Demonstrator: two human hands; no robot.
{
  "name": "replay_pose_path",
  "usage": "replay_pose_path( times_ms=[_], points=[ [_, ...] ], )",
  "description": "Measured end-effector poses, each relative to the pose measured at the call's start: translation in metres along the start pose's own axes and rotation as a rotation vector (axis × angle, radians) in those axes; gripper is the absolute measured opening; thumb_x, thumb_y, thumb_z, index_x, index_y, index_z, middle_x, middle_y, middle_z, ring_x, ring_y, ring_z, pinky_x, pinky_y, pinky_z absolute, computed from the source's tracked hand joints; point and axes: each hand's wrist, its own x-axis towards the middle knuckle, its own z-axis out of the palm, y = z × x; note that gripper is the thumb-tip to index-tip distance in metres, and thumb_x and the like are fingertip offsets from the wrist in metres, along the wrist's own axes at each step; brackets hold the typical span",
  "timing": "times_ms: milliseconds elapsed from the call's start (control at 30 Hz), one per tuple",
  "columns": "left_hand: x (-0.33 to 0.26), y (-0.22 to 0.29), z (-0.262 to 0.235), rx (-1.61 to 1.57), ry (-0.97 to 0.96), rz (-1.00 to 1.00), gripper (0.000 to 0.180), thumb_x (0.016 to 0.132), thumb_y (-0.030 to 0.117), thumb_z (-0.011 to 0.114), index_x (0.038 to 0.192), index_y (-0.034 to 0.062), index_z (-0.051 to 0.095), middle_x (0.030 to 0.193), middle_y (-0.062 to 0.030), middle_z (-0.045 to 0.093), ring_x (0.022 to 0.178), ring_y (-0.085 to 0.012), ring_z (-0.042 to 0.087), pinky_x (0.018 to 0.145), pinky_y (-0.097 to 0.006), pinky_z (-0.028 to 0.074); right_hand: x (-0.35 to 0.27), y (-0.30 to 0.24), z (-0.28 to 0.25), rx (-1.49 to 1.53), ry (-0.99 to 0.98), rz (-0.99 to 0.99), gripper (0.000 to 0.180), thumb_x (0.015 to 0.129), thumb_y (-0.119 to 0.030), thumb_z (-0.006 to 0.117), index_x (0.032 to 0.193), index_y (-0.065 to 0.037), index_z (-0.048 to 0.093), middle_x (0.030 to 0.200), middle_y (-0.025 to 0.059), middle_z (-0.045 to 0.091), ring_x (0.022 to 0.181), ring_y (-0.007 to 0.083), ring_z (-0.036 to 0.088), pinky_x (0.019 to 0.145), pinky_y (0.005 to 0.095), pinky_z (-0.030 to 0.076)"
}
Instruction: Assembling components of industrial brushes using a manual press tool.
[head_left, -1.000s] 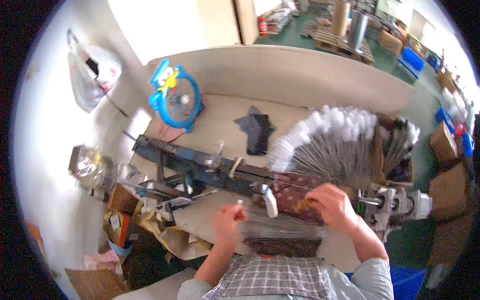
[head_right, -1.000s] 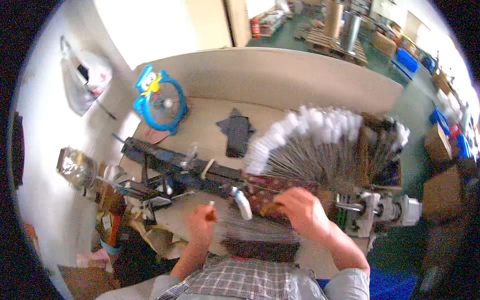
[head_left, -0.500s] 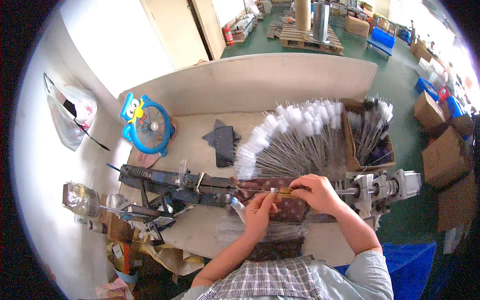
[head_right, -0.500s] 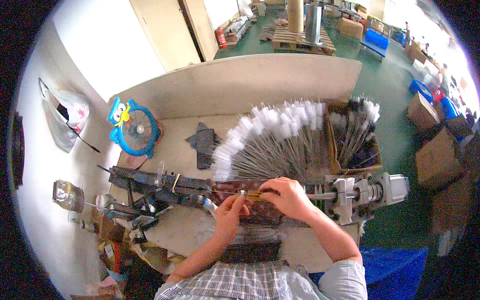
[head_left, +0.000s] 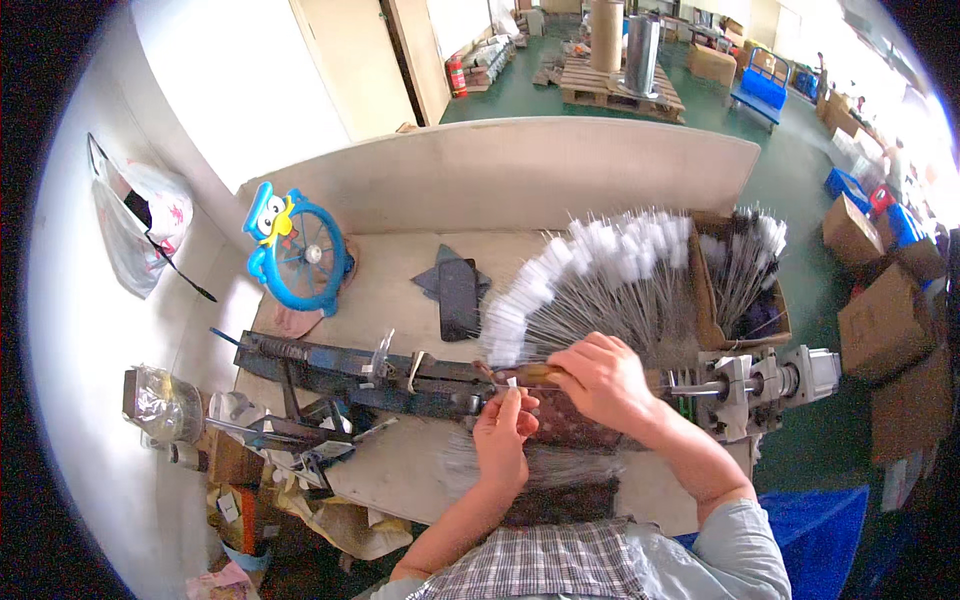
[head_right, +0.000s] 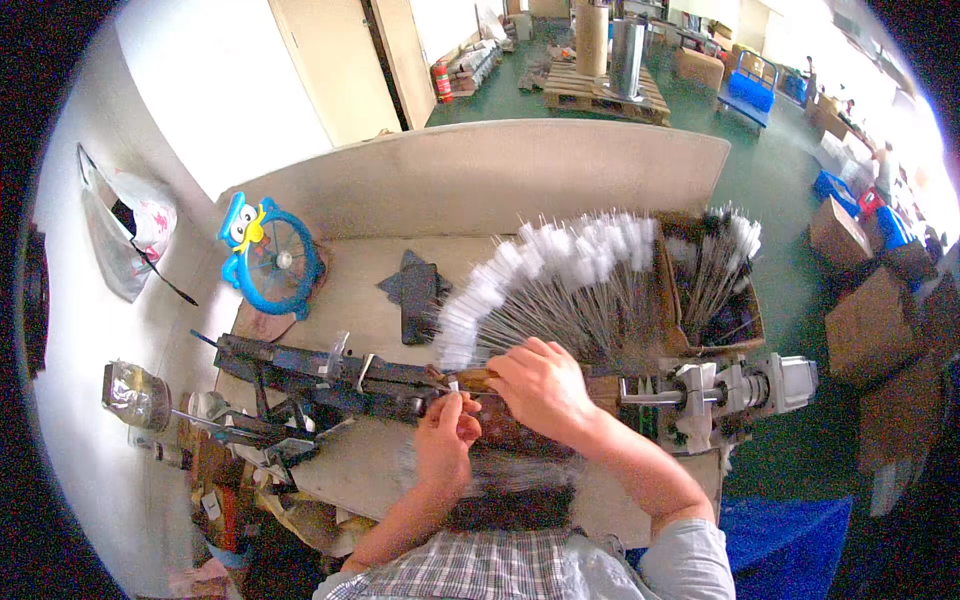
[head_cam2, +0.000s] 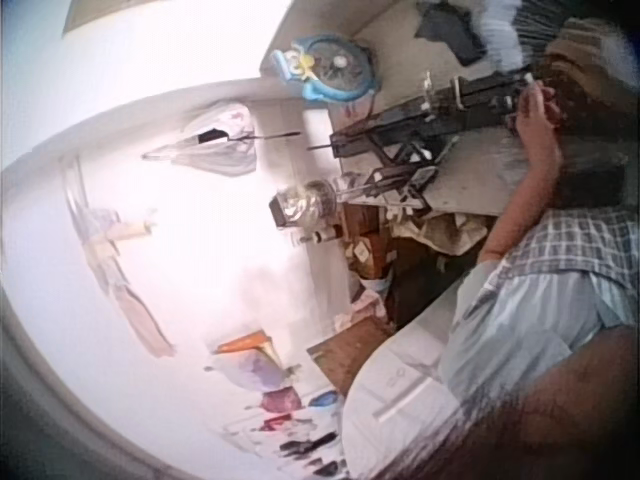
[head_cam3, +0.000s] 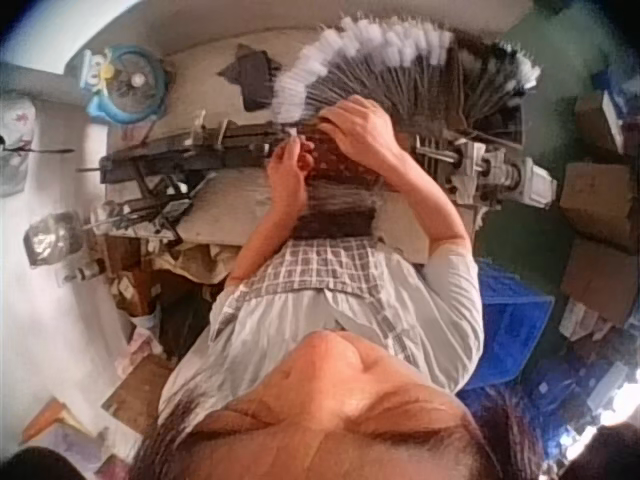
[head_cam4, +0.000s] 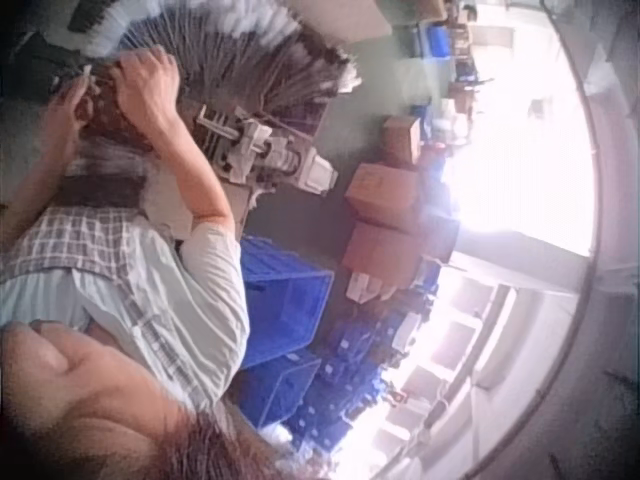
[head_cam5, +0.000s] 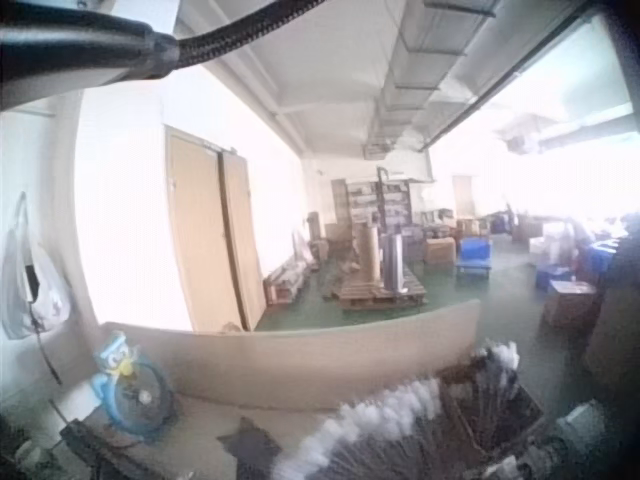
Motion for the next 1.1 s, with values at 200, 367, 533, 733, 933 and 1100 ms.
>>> replay_pose_path(
  times_ms=[200,367,533,733,933,1100],
  points=[
    [0.004,-0.002,-0.007,0.007,-0.105,-0.002,0.020,0.091,0.023,0.055,0.089,0.0029,0.058,0.072,-0.0061,0.061,0.053,-0.0091,0.051,0.050,-0.022,0.042,0.009,-0.008,0.022,0.122,-0.195,0.113,0.017,0.078,-0.023,0.059,0.082,-0.008,0.065,0.079,0.0082,0.063,0.080,0.0280,0.058,0.072,0.0392,0.047],
    [0.003,0.001,-0.006,0.089,-0.113,-0.027,0.027,0.093,0.028,0.051,0.088,0.0021,0.058,0.072,-0.0065,0.062,0.049,-0.0103,0.050,0.048,-0.022,0.043,0.008,-0.006,0.022,0.276,-0.220,0.184,0.021,0.078,-0.025,0.059,0.085,-0.007,0.067,0.081,0.0113,0.065,0.081,0.0308,0.060,0.072,0.0391,0.048],
    [0.005,0.008,-0.007,-0.055,-0.183,-0.108,0.047,0.095,0.045,0.035,0.101,0.0019,0.055,0.090,-0.0090,0.062,0.079,-0.0165,0.060,0.074,-0.031,0.047,0.008,-0.007,0.024,0.349,-0.268,0.272,0.021,0.078,-0.026,0.059,0.085,-0.008,0.067,0.081,0.0117,0.064,0.081,0.0315,0.060,0.071,0.0393,0.048],
    [0.003,0.001,-0.003,-0.311,-0.109,-0.091,0.038,0.093,0.045,0.040,0.098,0.0091,0.052,0.088,-0.0042,0.059,0.087,-0.0169,0.057,0.080,-0.032,0.045,0.003,-0.032,0.025,0.066,-0.076,0.095,0.027,0.069,-0.025,0.069,0.089,-0.008,0.067,0.087,0.0055,0.064,0.087,0.0247,0.058,0.074,0.0372,0.047],
    [0.002,-0.002,0.002,-0.321,-0.056,-0.120,0.028,0.094,0.029,0.042,0.101,0.0042,0.052,0.098,-0.0056,0.059,0.091,-0.0168,0.057,0.083,-0.033,0.045,-0.004,-0.025,0.030,0.018,0.078,0.076,0.031,0.063,-0.024,0.072,0.090,-0.010,0.067,0.087,0.0007,0.063,0.089,0.0209,0.056,0.077,0.0355,0.044],
    [0.008,-0.014,-0.002,-0.315,-0.058,-0.013,0.014,0.087,0.020,0.055,0.091,0.0065,0.053,0.085,-0.0029,0.057,0.079,-0.0137,0.058,0.070,-0.027,0.048,-0.003,-0.026,0.023,0.001,0.064,-0.077,0.025,0.066,-0.020,0.070,0.090,-0.014,0.068,0.088,-0.0004,0.062,0.090,0.0204,0.056,0.076,0.0359,0.044]
  ],
)
